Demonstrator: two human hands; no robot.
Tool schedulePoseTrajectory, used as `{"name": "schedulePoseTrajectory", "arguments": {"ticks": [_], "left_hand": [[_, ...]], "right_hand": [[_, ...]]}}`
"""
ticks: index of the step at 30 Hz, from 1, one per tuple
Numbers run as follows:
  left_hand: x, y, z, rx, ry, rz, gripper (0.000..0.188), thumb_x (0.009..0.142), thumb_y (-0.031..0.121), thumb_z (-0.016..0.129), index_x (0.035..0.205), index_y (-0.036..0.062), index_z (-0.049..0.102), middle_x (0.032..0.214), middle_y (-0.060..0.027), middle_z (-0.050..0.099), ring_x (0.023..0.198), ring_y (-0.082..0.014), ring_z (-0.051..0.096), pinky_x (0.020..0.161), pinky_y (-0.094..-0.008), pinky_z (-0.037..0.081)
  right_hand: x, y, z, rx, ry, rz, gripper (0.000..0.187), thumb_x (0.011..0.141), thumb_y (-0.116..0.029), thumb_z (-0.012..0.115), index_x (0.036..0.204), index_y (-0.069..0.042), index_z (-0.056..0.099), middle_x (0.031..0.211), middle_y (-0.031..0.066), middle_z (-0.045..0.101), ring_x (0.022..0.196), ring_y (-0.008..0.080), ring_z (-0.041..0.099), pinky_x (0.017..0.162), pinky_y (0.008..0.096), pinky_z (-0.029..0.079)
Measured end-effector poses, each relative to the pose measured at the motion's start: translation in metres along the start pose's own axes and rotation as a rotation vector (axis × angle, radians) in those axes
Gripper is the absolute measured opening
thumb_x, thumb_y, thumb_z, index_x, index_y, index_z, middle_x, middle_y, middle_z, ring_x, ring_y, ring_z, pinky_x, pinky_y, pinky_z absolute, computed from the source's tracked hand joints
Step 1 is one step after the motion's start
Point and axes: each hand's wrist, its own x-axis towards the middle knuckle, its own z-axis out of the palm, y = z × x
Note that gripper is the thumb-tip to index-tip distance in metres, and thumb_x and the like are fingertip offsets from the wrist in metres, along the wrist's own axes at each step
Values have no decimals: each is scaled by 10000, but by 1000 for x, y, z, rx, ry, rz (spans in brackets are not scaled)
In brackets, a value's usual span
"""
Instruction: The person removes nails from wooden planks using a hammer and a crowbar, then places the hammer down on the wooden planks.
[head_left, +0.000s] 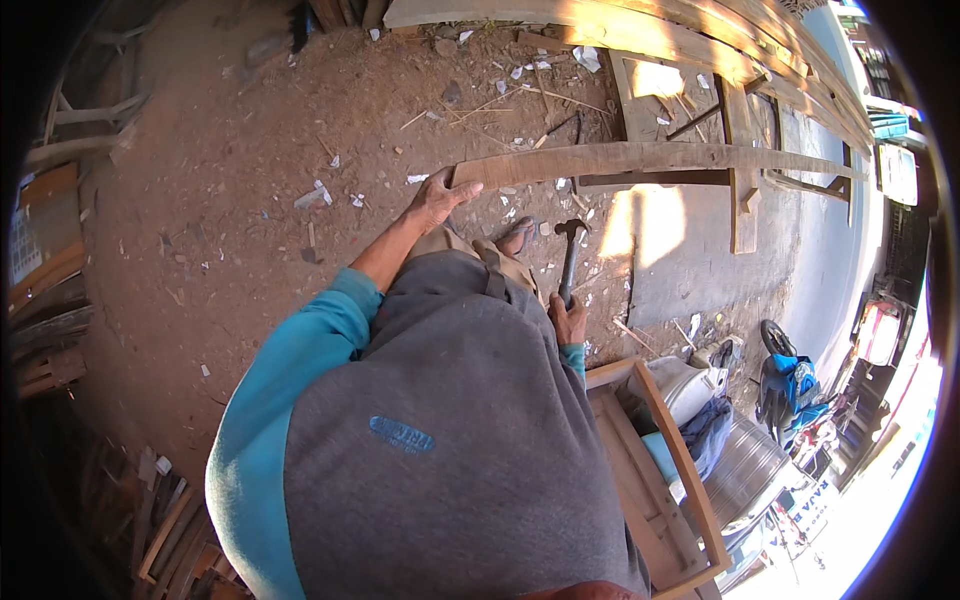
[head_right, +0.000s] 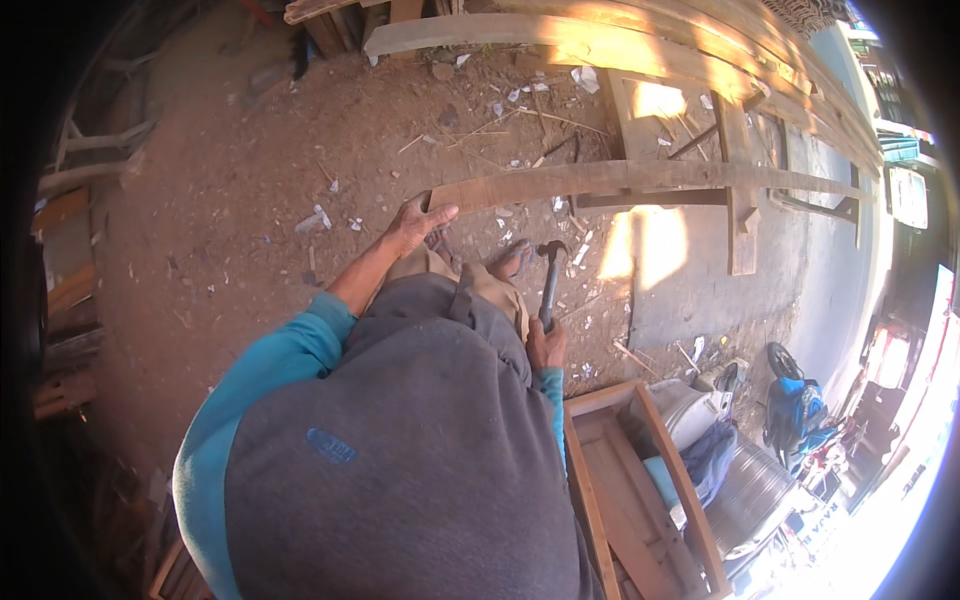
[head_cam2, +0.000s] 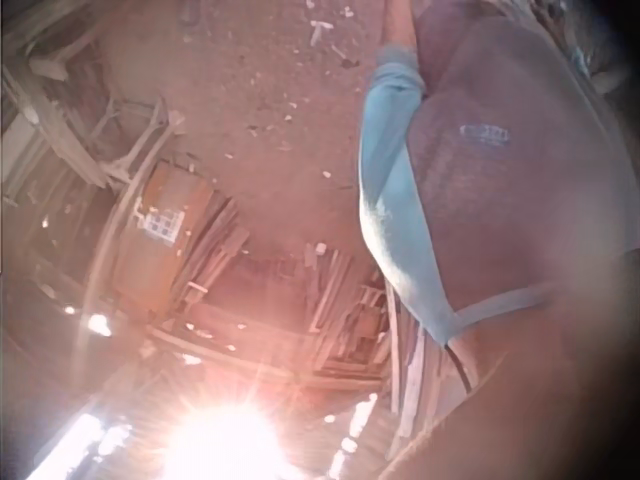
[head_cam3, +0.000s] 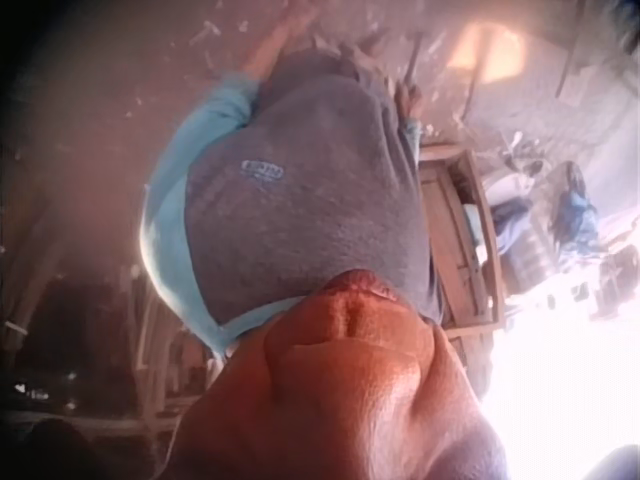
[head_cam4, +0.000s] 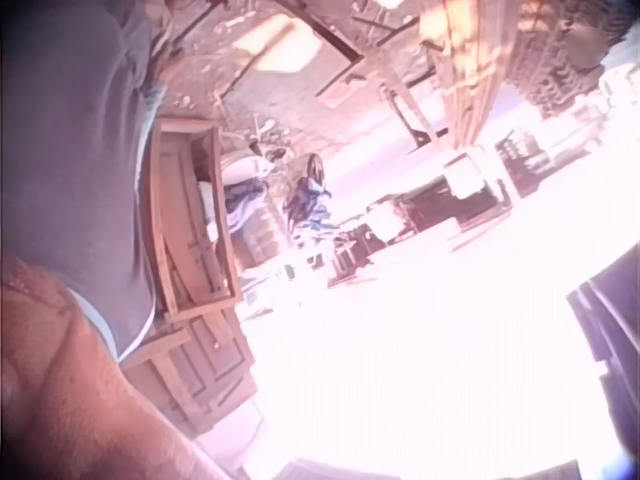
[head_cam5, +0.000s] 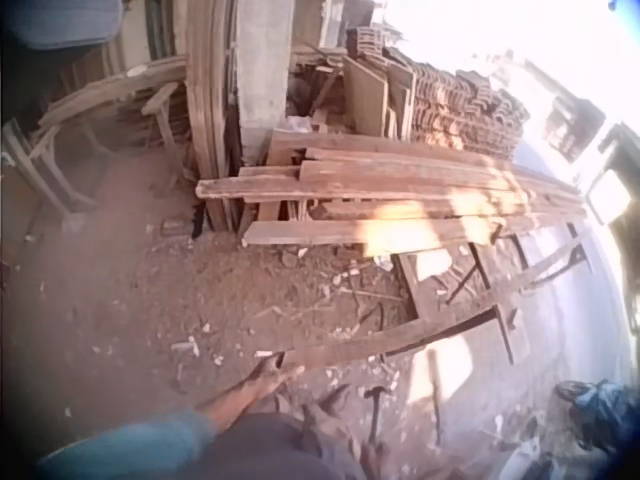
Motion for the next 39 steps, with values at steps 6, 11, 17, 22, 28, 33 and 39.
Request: {"name": "schedulePoseTrajectory", "arguments": {"ticks": [6, 11, 17, 22, 28, 33, 39], "left_hand": [[5, -15, -7, 300, 145, 121, 687, 801, 441, 806, 1248, -24, 571, 1142, -162, 663, 1051, -242, 635, 910, -358, 500], [17, 19, -5, 541, 165, 352, 576, 798, 250, 816, 1250, 38, 528, 1086, -191, 661, 1051, -288, 645, 904, -389, 510], [32, 18, -19, 655, 208, 387, 525, 800, 131, 799, 1244, 37, 536, 1109, -155, 665, 1039, -279, 655, 906, -386, 519], [34, 6, -29, 728, 214, 445, 554, 792, 166, 797, 1261, 50, 528, 1172, -171, 633, 1086, -317, 629, 930, -408, 504], [24, 19, -17, 830, 329, 556, 597, 780, 196, 800, 1298, 63, 536, 1201, -187, 618, 1112, -360, 613, 955, -434, 492], [16, 26, -16, 768, 337, 406, 555, 805, 199, 779, 1294, 40, 570, 1225, -206, 629, 1155, -352, 605, 982, -424, 477], [12, 3, 2, 729, 554, 383, 654, 815, 296, 770, 1329, -28, 528, 1305, -243, 592, 1228, -375, 569, 1026, -419, 453]], "right_hand": [[-5, -10, -4, -90, 18, -27, 435, 882, -396, 667, 880, 39, 650, 711, 102, 648, 661, 188, 613, 623, 356, 472], [-5, -6, -9, -25, -2, 0, 423, 890, -387, 649, 874, 36, 645, 730, 81, 644, 667, 185, 599, 635, 348, 468], [-16, -49, -36, 433, -154, 35, 396, 900, -228, 615, 1174, 51, 556, 797, 88, 628, 669, 152, 591, 599, 291, 479], [-9, -90, -62, 696, -341, -75, 558, 917, -152, 531, 1438, 12, 419, 963, 169, 646, 803, 234, 686, 637, 291, 543], [-8, -145, -79, 925, -384, -310, 665, 927, -367, 544, 1436, 25, 375, 1074, 242, 669, 878, 325, 716, 683, 331, 586], [-14, -180, -80, 412, -205, -385, 597, 910, -320, 744, 1325, 5, 462, 1011, 148, 674, 850, 235, 722, 646, 303, 567], [-8, -141, -106, 32, 140, -520, 403, 905, -303, 733, 1175, -19, 639, 1036, 104, 686, 957, 217, 666, 841, 340, 536]]}}
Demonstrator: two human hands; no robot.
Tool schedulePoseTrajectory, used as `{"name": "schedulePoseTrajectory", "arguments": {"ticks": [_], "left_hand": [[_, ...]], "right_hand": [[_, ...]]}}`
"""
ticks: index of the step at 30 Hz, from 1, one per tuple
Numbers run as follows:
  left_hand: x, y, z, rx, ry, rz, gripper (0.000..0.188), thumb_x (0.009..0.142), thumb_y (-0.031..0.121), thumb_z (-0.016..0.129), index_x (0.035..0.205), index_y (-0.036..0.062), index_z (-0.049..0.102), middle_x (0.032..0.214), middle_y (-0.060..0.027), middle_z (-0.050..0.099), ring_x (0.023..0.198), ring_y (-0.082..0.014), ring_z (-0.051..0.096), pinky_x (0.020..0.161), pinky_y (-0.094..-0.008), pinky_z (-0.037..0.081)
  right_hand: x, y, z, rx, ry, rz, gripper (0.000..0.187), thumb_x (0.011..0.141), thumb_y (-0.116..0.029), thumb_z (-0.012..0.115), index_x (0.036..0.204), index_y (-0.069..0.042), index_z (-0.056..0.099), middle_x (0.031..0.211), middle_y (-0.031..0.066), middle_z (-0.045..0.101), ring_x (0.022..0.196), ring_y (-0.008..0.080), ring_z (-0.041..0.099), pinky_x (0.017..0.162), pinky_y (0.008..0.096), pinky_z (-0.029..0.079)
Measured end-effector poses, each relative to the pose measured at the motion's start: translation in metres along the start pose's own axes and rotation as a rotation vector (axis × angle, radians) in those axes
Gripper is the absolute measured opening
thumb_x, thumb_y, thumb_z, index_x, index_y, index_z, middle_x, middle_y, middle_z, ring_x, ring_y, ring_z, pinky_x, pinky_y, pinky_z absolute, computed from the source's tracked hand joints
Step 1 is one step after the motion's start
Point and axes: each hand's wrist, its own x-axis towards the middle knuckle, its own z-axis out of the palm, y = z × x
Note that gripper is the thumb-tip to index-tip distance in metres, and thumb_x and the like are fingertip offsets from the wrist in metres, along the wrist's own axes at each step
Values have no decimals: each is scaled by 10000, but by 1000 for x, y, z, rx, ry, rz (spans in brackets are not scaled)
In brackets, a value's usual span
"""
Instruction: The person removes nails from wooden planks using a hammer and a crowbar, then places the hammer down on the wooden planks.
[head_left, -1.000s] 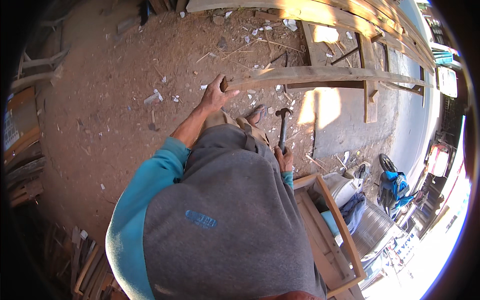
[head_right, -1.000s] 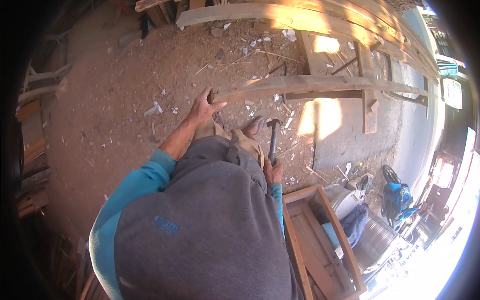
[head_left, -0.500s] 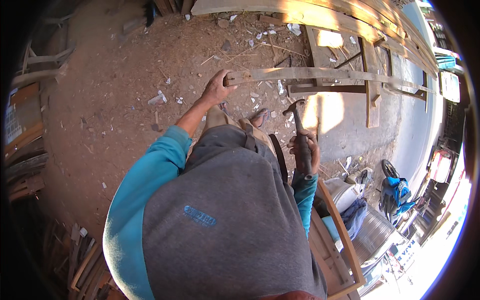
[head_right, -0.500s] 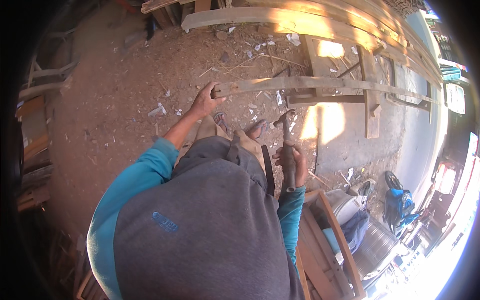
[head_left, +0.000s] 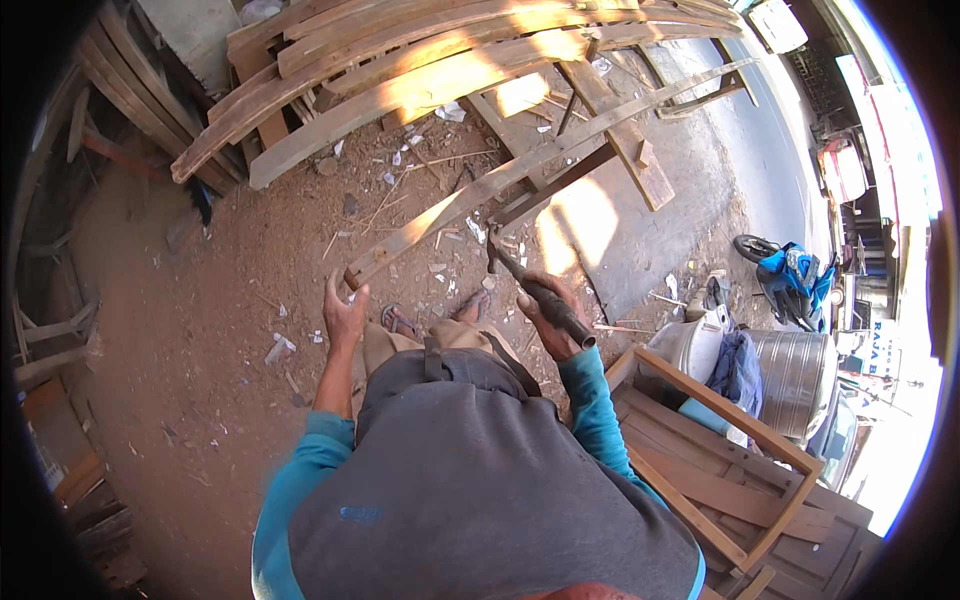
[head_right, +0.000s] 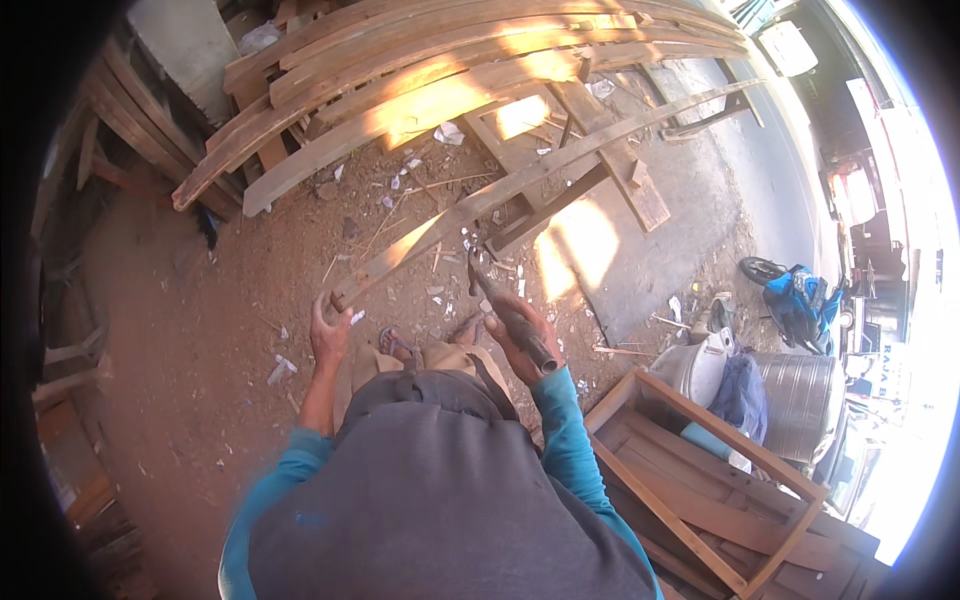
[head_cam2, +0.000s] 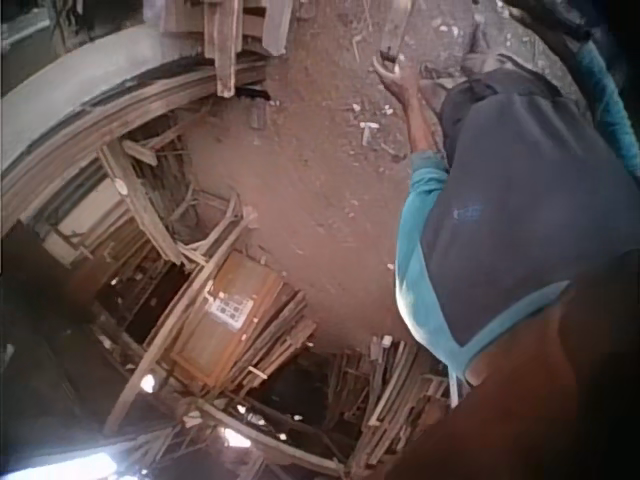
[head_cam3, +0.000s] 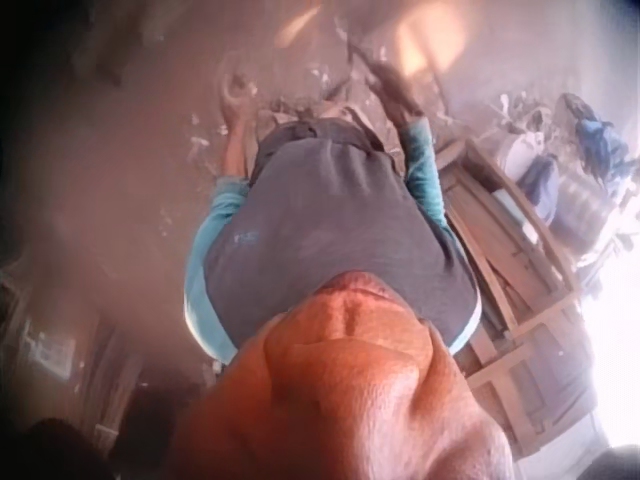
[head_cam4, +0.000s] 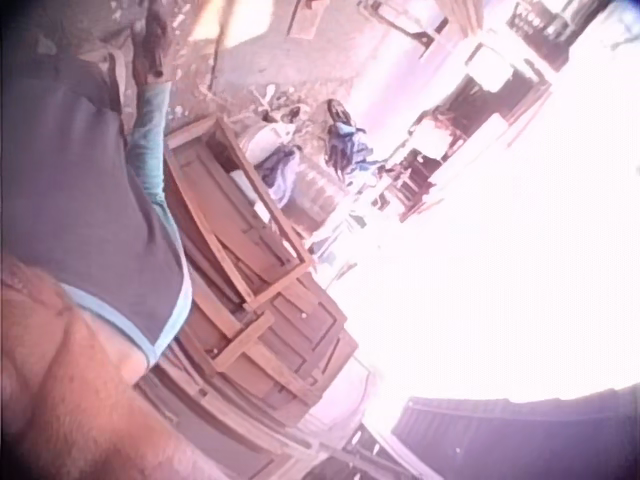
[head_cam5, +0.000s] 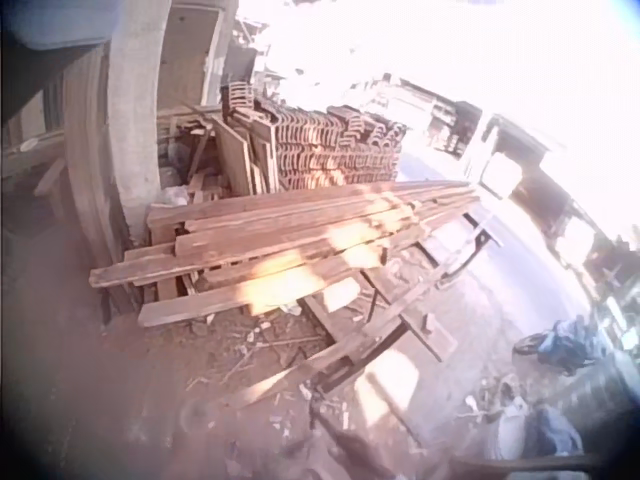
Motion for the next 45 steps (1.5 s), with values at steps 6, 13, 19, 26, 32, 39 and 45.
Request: {"name": "schedulePoseTrajectory", "arguments": {"ticks": [6, 13, 19, 26, 32, 39, 45], "left_hand": [[-45, -60, 16, 149, -681, -405, 611, 837, 402, 737, 1256, -25, 610, 1214, -233, 665, 1152, -332, 638, 985, -387, 487], [-11, 64, 120, 327, -861, -25, 642, 814, 413, 747, 1270, -18, 606, 1165, -215, 693, 1125, -321, 658, 964, -390, 504], [8, 144, 256, 357, -997, 218, 651, 833, 372, 757, 1282, -62, 576, 1196, -237, 672, 1110, -307, 661, 957, -395, 512], [2, 272, 399, 19, -1091, 340, 621, 865, 217, 744, 1367, -49, 495, 1257, -259, 628, 1139, -319, 644, 978, -398, 513], [12, 355, 492, 1, -885, 550, 617, 854, 203, 743, 1365, -38, 493, 1261, -262, 613, 1172, -359, 611, 1011, -425, 481], [59, 406, 586, 120, -586, 590, 842, 803, 297, 775, 1466, 4, 348, 1407, -280, 461, 1331, -430, 420, 1110, -492, 365], [73, 388, 623, 340, -485, 561, 938, 757, 398, 808, 1473, 34, 324, 1357, -241, 458, 1274, -418, 430, 1053, -544, 374]], "right_hand": [[-2, 40, -28, -7, 288, -16, 332, 907, -298, 735, 1097, -31, 677, 970, 101, 700, 907, 196, 658, 841, 343, 525], [-41, 86, -90, 598, 737, 340, 266, 905, -247, 742, 947, -23, 605, 784, 28, 609, 708, 124, 581, 656, 309, 483], [-89, 163, -115, 633, 744, 118, 609, 925, -572, 599, 1084, 14, 558, 746, 20, 539, 677, 116, 533, 636, 276, 458], [-99, 175, -154, 665, 934, 293, 294, 976, -331, 626, 984, -39, 601, 720, -7, 559, 634, 87, 526, 573, 271, 436], [-84, 205, -179, 587, 1009, 347, 197, 991, -221, 589, 1002, -24, 580, 752, 19, 569, 675, 105, 549, 612, 276, 467], [-11, 232, -250, 505, 1044, 372, 228, 952, -227, 661, 865, -20, 625, 704, 7, 571, 634, 63, 495, 568, 276, 411], [73, 231, -325, 544, 891, 190, 297, 969, -292, 626, 929, 0, 587, 693, 22, 536, 616, 106, 512, 602, 275, 447]]}}
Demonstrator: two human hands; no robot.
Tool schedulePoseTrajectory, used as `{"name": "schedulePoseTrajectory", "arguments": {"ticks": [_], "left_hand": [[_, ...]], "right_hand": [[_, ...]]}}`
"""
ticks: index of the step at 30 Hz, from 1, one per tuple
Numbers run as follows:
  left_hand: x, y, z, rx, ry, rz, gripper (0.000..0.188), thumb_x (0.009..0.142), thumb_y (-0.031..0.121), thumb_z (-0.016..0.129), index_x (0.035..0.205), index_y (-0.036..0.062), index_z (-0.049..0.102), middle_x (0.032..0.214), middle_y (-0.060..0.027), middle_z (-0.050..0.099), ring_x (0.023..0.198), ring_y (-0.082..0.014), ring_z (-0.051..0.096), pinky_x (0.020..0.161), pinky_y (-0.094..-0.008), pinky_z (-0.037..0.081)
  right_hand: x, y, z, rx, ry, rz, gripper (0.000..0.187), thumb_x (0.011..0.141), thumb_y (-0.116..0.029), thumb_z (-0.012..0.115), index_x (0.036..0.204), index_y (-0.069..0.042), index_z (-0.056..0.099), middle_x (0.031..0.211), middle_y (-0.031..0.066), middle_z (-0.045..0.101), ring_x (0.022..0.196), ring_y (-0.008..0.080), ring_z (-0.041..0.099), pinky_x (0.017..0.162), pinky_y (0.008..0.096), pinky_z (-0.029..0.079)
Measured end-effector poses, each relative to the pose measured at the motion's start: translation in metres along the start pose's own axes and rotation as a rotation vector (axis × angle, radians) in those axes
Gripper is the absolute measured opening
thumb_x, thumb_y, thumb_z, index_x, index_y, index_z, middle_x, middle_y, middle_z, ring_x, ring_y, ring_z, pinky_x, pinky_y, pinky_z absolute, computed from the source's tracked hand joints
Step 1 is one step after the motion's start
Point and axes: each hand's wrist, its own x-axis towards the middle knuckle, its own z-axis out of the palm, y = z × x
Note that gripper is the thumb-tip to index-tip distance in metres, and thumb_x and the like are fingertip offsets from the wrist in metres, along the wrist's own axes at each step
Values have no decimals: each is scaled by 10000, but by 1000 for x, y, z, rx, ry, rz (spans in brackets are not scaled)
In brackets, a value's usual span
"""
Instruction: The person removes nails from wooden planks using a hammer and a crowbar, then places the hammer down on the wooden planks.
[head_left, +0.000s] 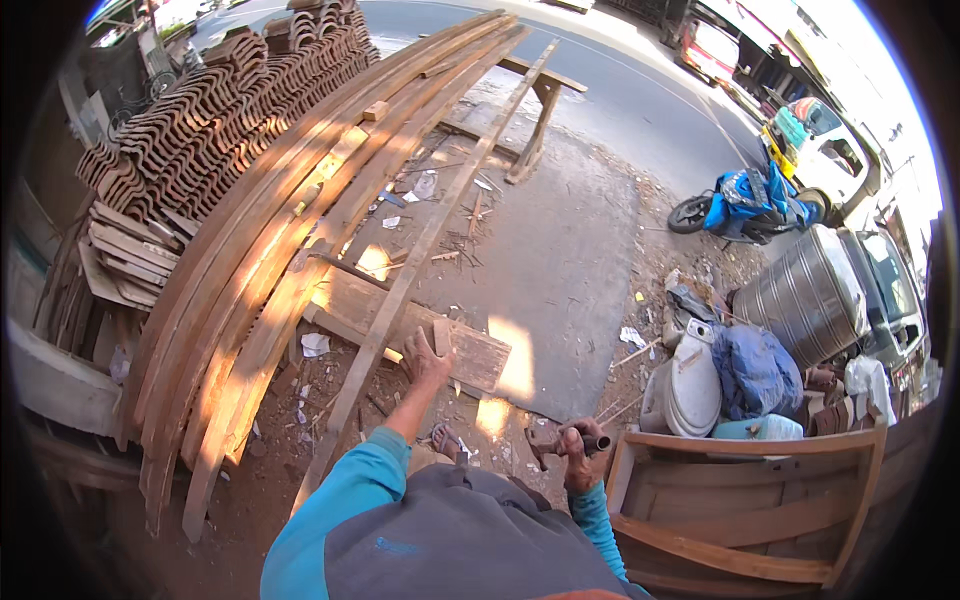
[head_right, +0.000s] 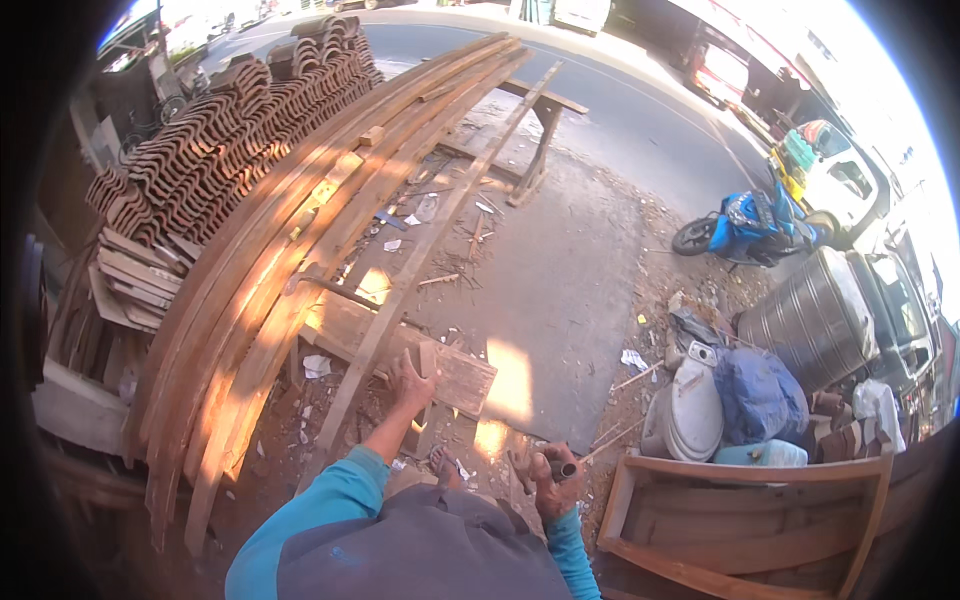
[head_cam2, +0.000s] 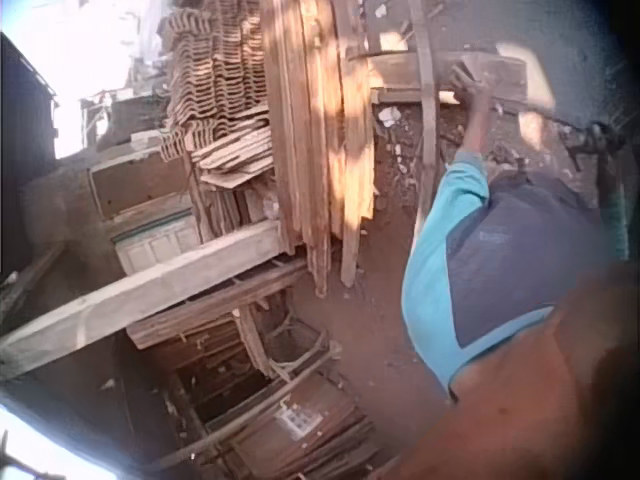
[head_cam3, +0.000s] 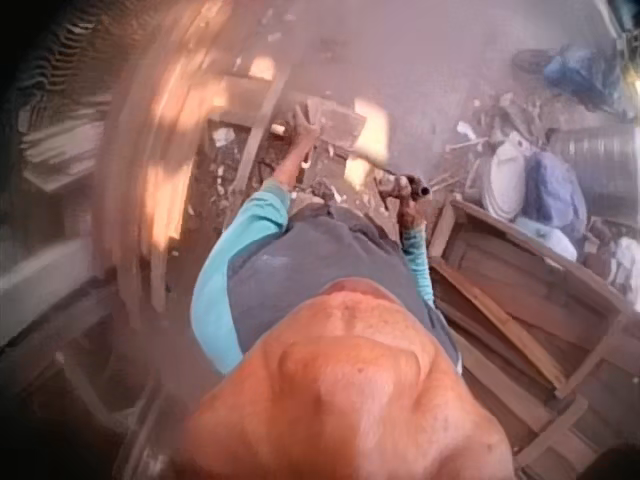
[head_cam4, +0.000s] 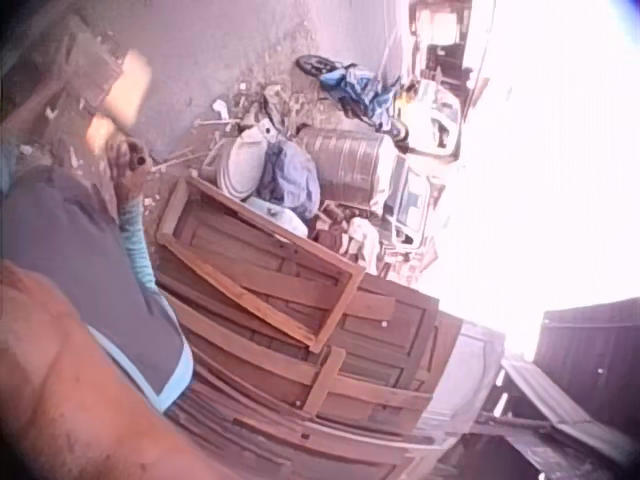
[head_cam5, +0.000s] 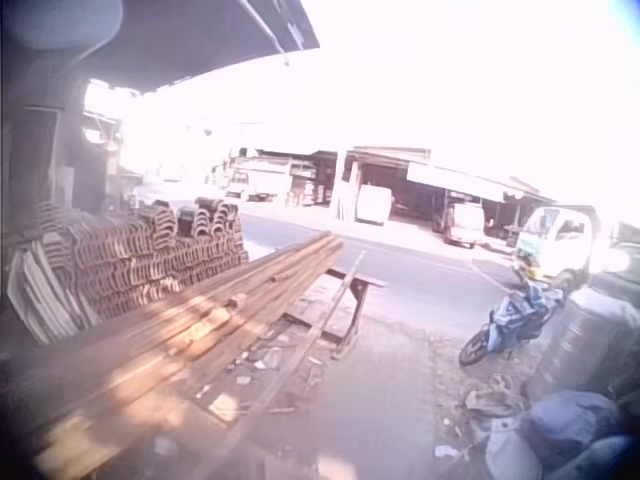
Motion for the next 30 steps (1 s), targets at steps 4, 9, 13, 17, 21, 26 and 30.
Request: {"name": "schedulePoseTrajectory", "arguments": {"ticks": [4, 9, 13, 17, 21, 26, 30], "left_hand": [[5, 22, -6, 17, -122, 35, 660, 749, 290, 762, 1274, 14, 471, 1268, -231, 475, 1227, -433, 448, 1024, -566, 382], [2, -11, -2, 12, -73, 28, 572, 772, 239, 711, 1239, -23, 510, 1200, -273, 538, 1155, -453, 517, 1022, -528, 410], [-23, -19, -15, -197, -115, -111, 542, 804, 232, 709, 1227, -38, 505, 1179, -279, 558, 1153, -401, 556, 998, -487, 447], [-79, -47, -21, -569, -100, -296, 612, 816, 285, 709, 1270, -27, 441, 1130, -265, 599, 1099, -327, 600, 949, -430, 480], [-156, -25, -84, -699, -174, -530, 542, 877, 274, 653, 1271, -14, 418, 1088, -242, 597, 1050, -266, 593, 934, -381, 479], [-241, -47, -68, -542, 190, -595, 586, 888, 301, 627, 1330, -24, 418, 1144, -276, 607, 1077, -307, 608, 962, -399, 472], [-309, -45, -87, -546, 458, -814, 634, 902, 380, 664, 1327, -37, 447, 1149, -226, 615, 1034, -281, 618, 883, -396, 502]], "right_hand": [[44, -27, 25, 179, -25, -178, 331, 978, -317, 613, 933, 9, 578, 694, 36, 520, 631, 122, 506, 621, 295, 449], [102, 7, 60, 66, -213, -77, 361, 987, -325, 605, 951, 34, 582, 718, 53, 560, 653, 137, 533, 660, 305, 459], [137, 17, 50, 108, -320, -49, 359, 980, -320, 621, 1004, 37, 593, 747, 61, 590, 694, 151, 571, 697, 311, 495], [164, 8, 58, 54, -399, -193, 412, 955, -319, 667, 1120, 47, 577, 805, 75, 621, 739, 171, 613, 727, 316, 518], [167, -25, 75, 215, -472, -188, 356, 1034, -315, 551, 1027, 39, 588, 689, 59, 550, 631, 146, 541, 613, 285, 461], [175, -18, 91, 59, -726, -188, 397, 1028, -345, 557, 900, 30, 589, 600, 22, 508, 551, 110, 512, 530, 243, 412], [164, -32, 119, -90, -875, -268, 419, 1034, -364, 541, 883, 25, 581, 584, 13, 498, 536, 83, 459, 505, 238, 343]]}}
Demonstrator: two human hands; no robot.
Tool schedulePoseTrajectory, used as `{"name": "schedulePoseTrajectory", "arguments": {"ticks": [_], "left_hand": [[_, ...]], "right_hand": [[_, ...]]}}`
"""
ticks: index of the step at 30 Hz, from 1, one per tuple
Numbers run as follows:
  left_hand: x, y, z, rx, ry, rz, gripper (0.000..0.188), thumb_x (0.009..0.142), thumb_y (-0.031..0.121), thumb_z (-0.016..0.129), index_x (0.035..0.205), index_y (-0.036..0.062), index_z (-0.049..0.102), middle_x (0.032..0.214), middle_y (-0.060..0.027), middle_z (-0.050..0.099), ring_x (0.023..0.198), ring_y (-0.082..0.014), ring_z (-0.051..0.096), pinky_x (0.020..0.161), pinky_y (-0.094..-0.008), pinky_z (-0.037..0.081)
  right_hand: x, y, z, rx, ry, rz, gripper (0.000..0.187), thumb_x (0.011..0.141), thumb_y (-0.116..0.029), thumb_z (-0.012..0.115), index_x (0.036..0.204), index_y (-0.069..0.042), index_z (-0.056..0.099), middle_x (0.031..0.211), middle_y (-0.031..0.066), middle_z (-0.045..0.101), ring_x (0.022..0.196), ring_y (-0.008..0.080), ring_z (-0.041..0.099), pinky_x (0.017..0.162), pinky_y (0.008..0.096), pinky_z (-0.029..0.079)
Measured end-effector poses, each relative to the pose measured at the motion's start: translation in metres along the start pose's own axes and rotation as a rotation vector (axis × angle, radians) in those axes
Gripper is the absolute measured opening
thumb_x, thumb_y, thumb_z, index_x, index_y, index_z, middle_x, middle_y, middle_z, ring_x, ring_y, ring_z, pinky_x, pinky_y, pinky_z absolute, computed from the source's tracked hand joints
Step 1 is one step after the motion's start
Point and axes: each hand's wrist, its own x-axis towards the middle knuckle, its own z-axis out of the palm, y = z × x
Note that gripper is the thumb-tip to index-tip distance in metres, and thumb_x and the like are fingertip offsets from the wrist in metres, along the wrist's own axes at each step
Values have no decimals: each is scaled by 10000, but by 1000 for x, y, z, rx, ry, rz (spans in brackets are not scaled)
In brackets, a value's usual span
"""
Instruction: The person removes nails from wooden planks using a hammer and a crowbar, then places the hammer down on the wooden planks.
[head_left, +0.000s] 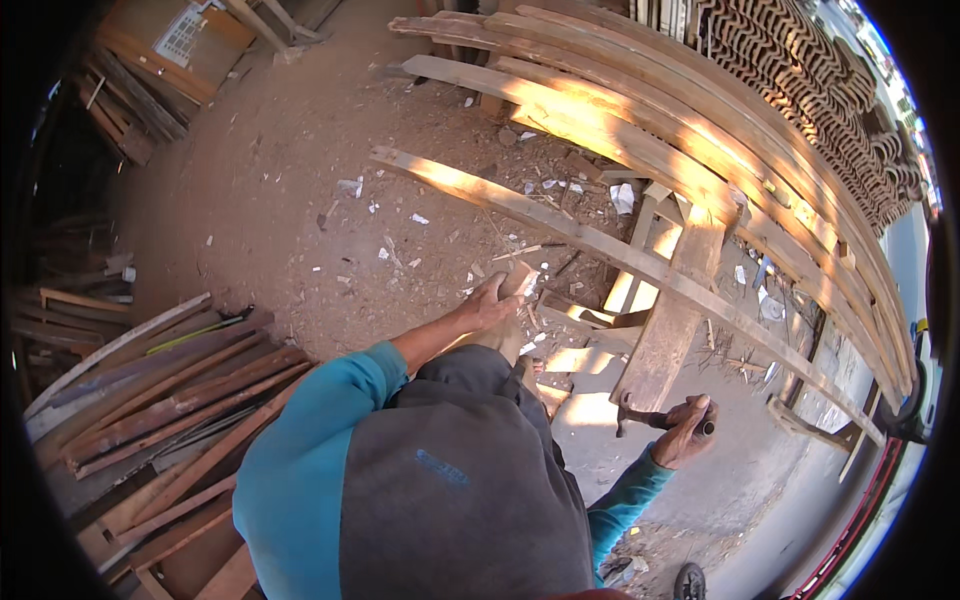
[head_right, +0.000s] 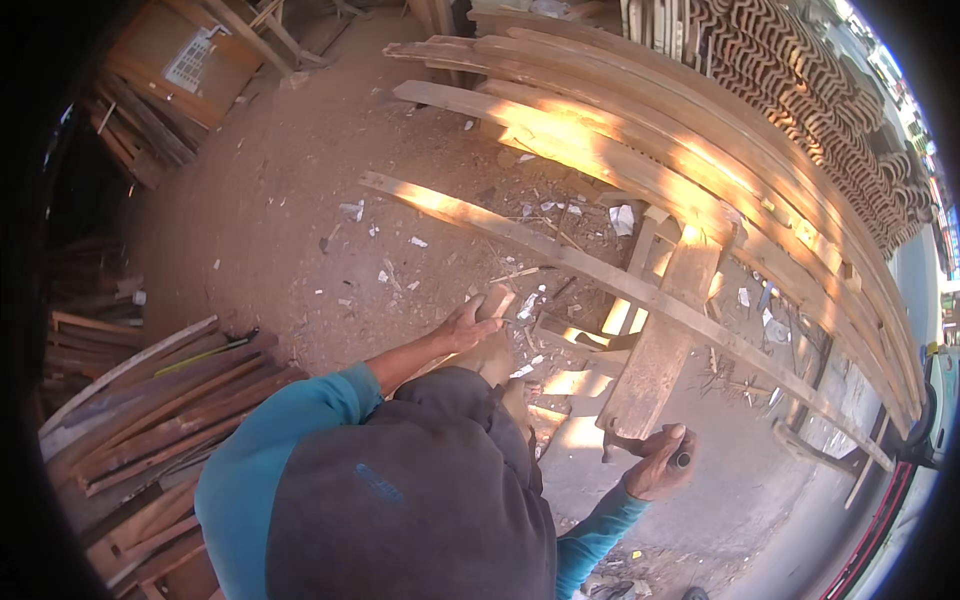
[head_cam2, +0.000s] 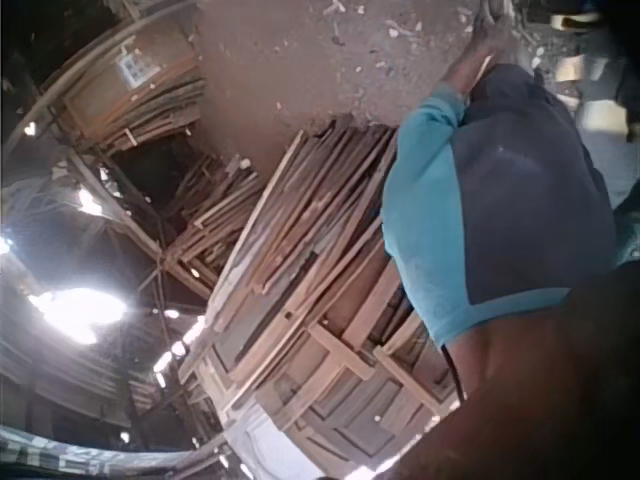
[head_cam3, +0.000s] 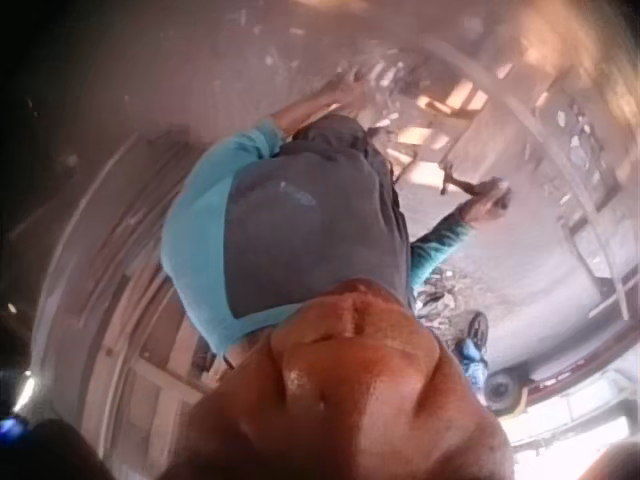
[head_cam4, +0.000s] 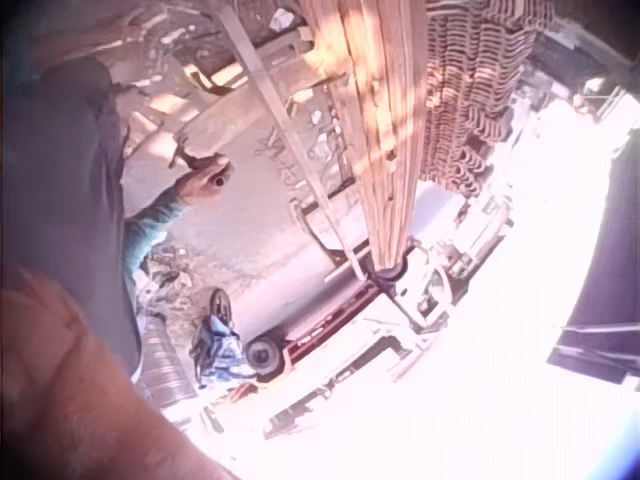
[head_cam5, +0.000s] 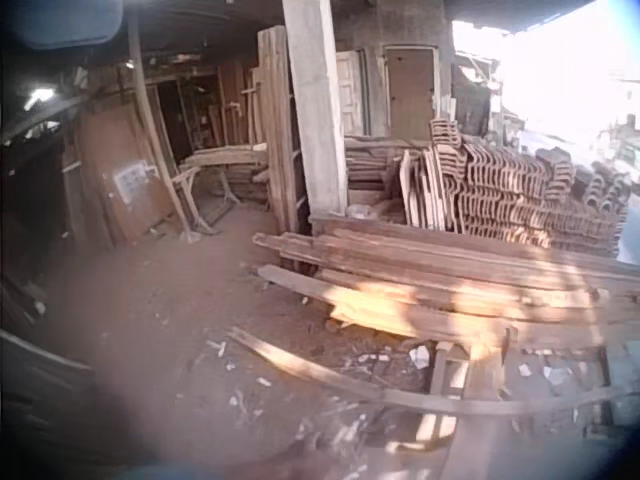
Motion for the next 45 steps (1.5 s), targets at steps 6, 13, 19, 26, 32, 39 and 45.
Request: {"name": "schedulePoseTrajectory", "arguments": {"ticks": [6, 13, 19, 26, 32, 39, 45], "left_hand": [[-11, -26, -74, -292, 306, -319, 649, 923, 427, 652, 1295, -61, 440, 1029, -221, 646, 933, -303, 662, 811, -407, 523], [31, -24, -214, -238, 619, -315, 606, 905, 311, 692, 1301, -57, 420, 1061, -292, 635, 981, -403, 654, 849, -458, 522], [89, -73, -276, -163, 615, -288, 566, 900, 274, 695, 1305, -20, 430, 1122, -292, 629, 1043, -421, 644, 847, -491, 520], [101, -79, -294, -254, 594, -387, 522, 889, 256, 695, 1266, 18, 423, 1100, -277, 637, 1033, -440, 639, 810, -504, 525], [107, -85, -291, 15, 594, -289, 521, 862, 246, 697, 1246, 31, 418, 1032, -218, 573, 861, -437, 644, 748, -509, 536], [108, -82, -296, -56, 536, -311, 500, 841, 164, 678, 1242, 4, 425, 1039, -207, 577, 933, -407, 640, 720, -501, 556], [110, -81, -296, 7, 497, -342, 507, 851, 112, 643, 1278, -16, 401, 1046, -194, 582, 940, -378, 647, 735, -485, 565]], "right_hand": [[7, -29, 84, 138, -370, 81, 425, 1024, -389, 559, 829, -11, 554, 585, -11, 477, 537, 80, 455, 515, 234, 333], [4, -139, 261, 422, -608, -59, 404, 1031, -354, 547, 791, -34, 490, 591, 43, 455, 510, 114, 432, 469, 271, 334], [-15, -225, 459, 546, -926, -210, 364, 1030, -318, 554, 827, -18, 522, 590, 56, 478, 497, 119, 435, 482, 290, 389], [-75, -271, 649, 249, -1119, -171, 407, 981, -357, 654, 789, -3, 598, 594, 34, 541, 508, 123, 534, 492, 267, 435], [-108, -259, 749, -104, -1280, -482, 556, 923, -518, 675, 760, 6, 595, 614, 52, 555, 638, 185, 597, 601, 387, 472], [-166, -246, 819, -391, -1407, -717, 523, 916, -474, 641, 883, 47, 664, 756, 285, 650, 764, 454, 662, 689, 494, 502], [-201, -213, 867, -561, -1381, -893, 456, 928, -447, 617, 1083, -22, 670, 977, 276, 690, 955, 430, 671, 813, 480, 540]]}}
